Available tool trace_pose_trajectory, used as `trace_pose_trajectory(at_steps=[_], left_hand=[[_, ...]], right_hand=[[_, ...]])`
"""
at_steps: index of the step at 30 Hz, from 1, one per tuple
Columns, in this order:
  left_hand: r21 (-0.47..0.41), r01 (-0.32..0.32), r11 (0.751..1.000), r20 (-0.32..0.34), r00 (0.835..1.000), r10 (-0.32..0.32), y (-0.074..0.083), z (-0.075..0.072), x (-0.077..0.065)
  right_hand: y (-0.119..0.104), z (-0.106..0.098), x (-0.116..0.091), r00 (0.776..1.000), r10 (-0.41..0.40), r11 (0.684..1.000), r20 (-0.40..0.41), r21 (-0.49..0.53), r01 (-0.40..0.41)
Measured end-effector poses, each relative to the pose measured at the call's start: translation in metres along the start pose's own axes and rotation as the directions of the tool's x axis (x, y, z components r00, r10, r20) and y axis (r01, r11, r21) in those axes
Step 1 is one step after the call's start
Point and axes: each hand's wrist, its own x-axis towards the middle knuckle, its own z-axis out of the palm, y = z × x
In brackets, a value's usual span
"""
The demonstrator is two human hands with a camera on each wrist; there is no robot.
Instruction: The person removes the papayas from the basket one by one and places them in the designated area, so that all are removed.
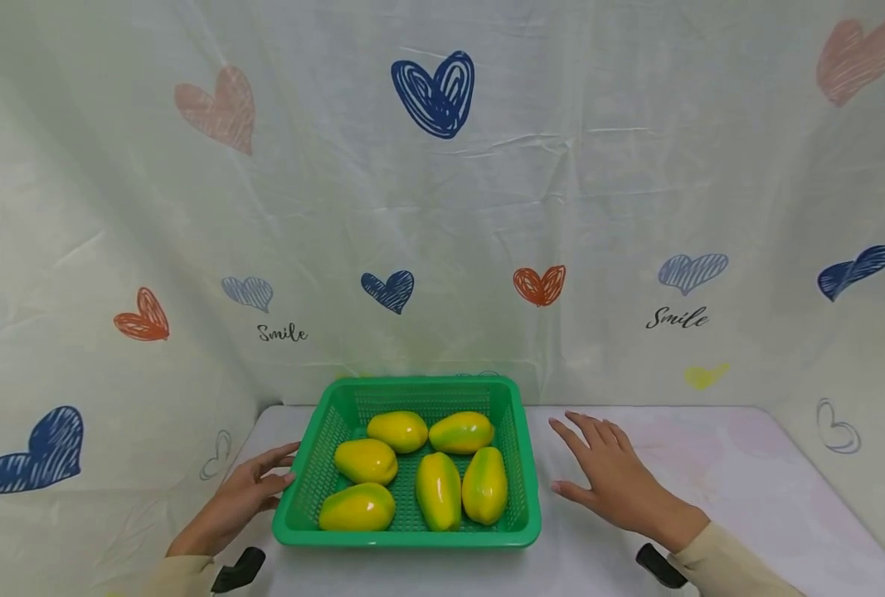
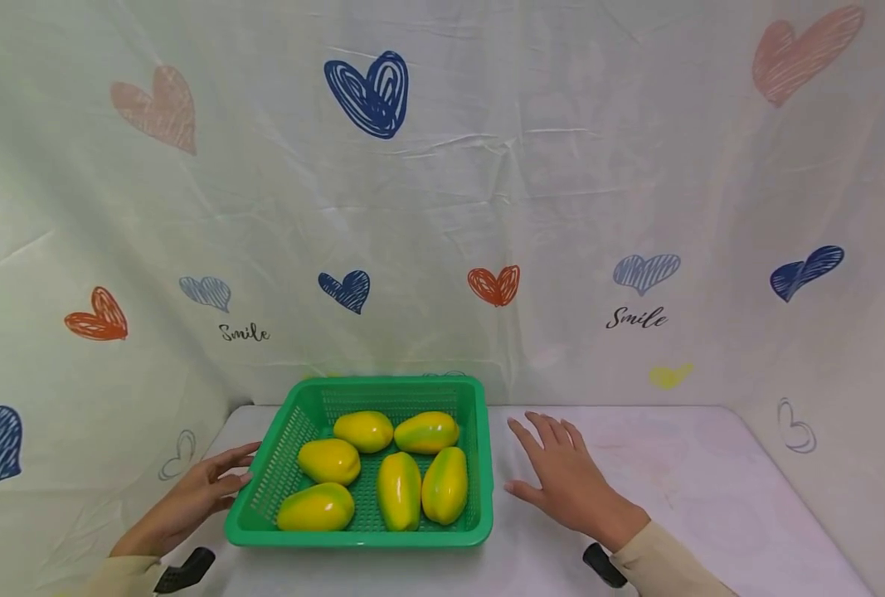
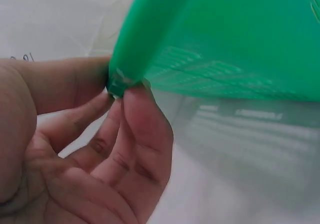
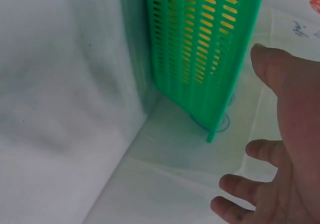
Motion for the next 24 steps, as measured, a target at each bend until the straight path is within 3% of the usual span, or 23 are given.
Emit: trace_pose_trajectory(at_steps=[15,24], left_hand=[[-0.040,0.030,0.999,-0.025,0.999,-0.031,0.000,-0.002,-0.001],[-0.062,0.039,0.997,-0.037,0.998,-0.041,-0.003,0.000,-0.001]], right_hand=[[-0.033,0.000,0.041,0.982,-0.181,0.982,0.051,-0.036,0.183],[-0.050,0.006,0.058,0.965,-0.205,0.976,0.161,-0.038,0.214]])
